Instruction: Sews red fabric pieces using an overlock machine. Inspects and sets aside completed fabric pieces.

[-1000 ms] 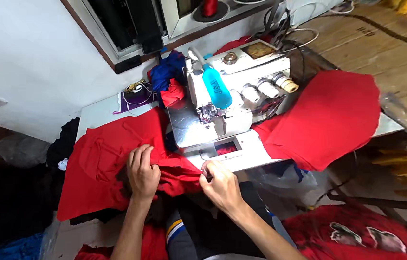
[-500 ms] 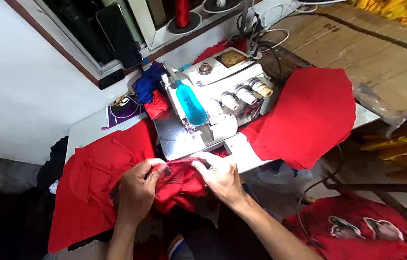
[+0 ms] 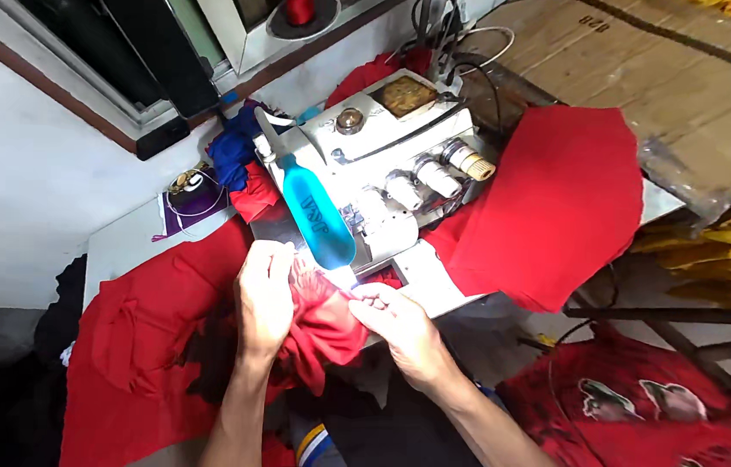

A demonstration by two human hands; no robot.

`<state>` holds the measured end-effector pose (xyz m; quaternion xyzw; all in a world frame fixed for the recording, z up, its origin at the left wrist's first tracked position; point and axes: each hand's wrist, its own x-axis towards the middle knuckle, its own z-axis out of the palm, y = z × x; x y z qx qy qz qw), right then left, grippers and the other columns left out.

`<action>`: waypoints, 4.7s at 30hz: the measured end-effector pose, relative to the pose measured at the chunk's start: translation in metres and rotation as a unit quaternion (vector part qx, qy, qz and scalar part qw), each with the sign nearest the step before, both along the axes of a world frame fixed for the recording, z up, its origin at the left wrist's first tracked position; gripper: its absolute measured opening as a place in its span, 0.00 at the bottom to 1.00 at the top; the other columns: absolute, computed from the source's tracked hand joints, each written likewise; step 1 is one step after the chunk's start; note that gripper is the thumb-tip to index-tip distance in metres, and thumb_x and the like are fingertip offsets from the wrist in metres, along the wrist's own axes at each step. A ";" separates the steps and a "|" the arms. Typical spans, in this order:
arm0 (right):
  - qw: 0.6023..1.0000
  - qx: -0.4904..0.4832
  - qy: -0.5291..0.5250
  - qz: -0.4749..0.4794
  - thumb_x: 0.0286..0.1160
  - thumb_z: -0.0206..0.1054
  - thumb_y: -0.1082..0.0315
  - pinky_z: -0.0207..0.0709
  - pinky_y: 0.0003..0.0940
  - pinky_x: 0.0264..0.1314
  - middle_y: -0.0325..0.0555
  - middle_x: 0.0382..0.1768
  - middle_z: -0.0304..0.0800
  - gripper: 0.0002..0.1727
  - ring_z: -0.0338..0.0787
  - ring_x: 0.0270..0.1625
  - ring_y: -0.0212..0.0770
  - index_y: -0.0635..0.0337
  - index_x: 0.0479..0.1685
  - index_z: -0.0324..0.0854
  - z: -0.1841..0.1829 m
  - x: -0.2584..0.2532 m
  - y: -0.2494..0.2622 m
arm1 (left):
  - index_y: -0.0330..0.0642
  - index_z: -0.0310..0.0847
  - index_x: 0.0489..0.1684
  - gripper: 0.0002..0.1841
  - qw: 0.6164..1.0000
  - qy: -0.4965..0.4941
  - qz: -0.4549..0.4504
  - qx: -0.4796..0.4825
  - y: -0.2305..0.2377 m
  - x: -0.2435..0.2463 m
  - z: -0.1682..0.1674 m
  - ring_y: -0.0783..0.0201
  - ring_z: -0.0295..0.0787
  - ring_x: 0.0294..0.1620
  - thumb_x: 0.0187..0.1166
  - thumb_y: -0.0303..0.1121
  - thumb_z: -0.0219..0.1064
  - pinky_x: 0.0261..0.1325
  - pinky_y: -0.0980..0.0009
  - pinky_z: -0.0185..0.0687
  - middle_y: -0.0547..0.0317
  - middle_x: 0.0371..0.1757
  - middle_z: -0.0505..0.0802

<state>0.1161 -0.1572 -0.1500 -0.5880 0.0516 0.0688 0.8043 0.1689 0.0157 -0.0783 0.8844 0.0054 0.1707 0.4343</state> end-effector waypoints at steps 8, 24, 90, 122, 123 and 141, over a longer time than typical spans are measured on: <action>0.990 -0.130 -0.010 -0.052 0.76 0.74 0.57 0.85 0.23 0.37 0.32 0.28 0.92 0.08 0.90 0.32 0.26 0.51 0.39 0.92 -0.002 0.000 0.001 | 0.48 0.90 0.40 0.06 0.984 -0.009 -0.028 0.178 0.010 0.024 -0.005 0.66 0.90 0.39 0.77 0.38 0.75 0.45 0.60 0.86 0.62 0.40 0.93; 0.982 -0.166 -0.023 -0.091 0.79 0.70 0.57 0.84 0.21 0.39 0.31 0.30 0.93 0.11 0.90 0.33 0.23 0.55 0.44 0.91 -0.013 -0.011 0.007 | 0.42 0.90 0.60 0.19 0.966 -0.107 -0.044 0.230 0.027 -0.003 -0.041 0.52 0.83 0.69 0.77 0.41 0.68 0.73 0.54 0.76 0.50 0.67 0.89; 0.860 -0.424 -0.263 -0.108 0.79 0.60 0.64 0.84 0.24 0.43 0.47 0.27 0.94 0.18 0.92 0.33 0.30 0.66 0.29 0.91 -0.068 0.025 -0.015 | 0.38 0.91 0.48 0.12 0.996 -0.082 -0.029 -0.012 0.051 0.194 0.018 0.60 0.91 0.47 0.84 0.34 0.62 0.53 0.58 0.86 0.51 0.47 0.95; 0.978 0.156 -0.012 0.139 0.85 0.62 0.63 0.89 0.34 0.55 0.45 0.40 0.94 0.14 0.94 0.44 0.36 0.66 0.49 0.86 0.036 -0.034 0.031 | 0.33 0.89 0.41 0.10 0.957 0.022 -0.021 -0.288 0.000 -0.111 -0.005 0.67 0.92 0.35 0.84 0.27 0.61 0.43 0.71 0.91 0.55 0.33 0.93; 0.984 0.143 0.012 0.110 0.82 0.66 0.68 0.88 0.32 0.49 0.46 0.37 0.94 0.10 0.93 0.39 0.35 0.67 0.47 0.87 0.038 -0.034 0.031 | 0.33 0.89 0.43 0.09 0.958 0.017 -0.025 -0.284 0.002 -0.115 -0.007 0.66 0.93 0.37 0.83 0.27 0.62 0.44 0.71 0.91 0.55 0.35 0.94; 0.967 -0.228 -0.113 -0.015 0.60 0.81 0.62 0.83 0.22 0.34 0.28 0.25 0.90 0.05 0.88 0.29 0.22 0.49 0.29 0.90 0.036 -0.046 0.008 | 0.43 0.89 0.41 0.10 0.990 -0.045 -0.035 -0.131 0.026 -0.107 -0.015 0.74 0.89 0.39 0.81 0.31 0.59 0.46 0.72 0.87 0.65 0.36 0.92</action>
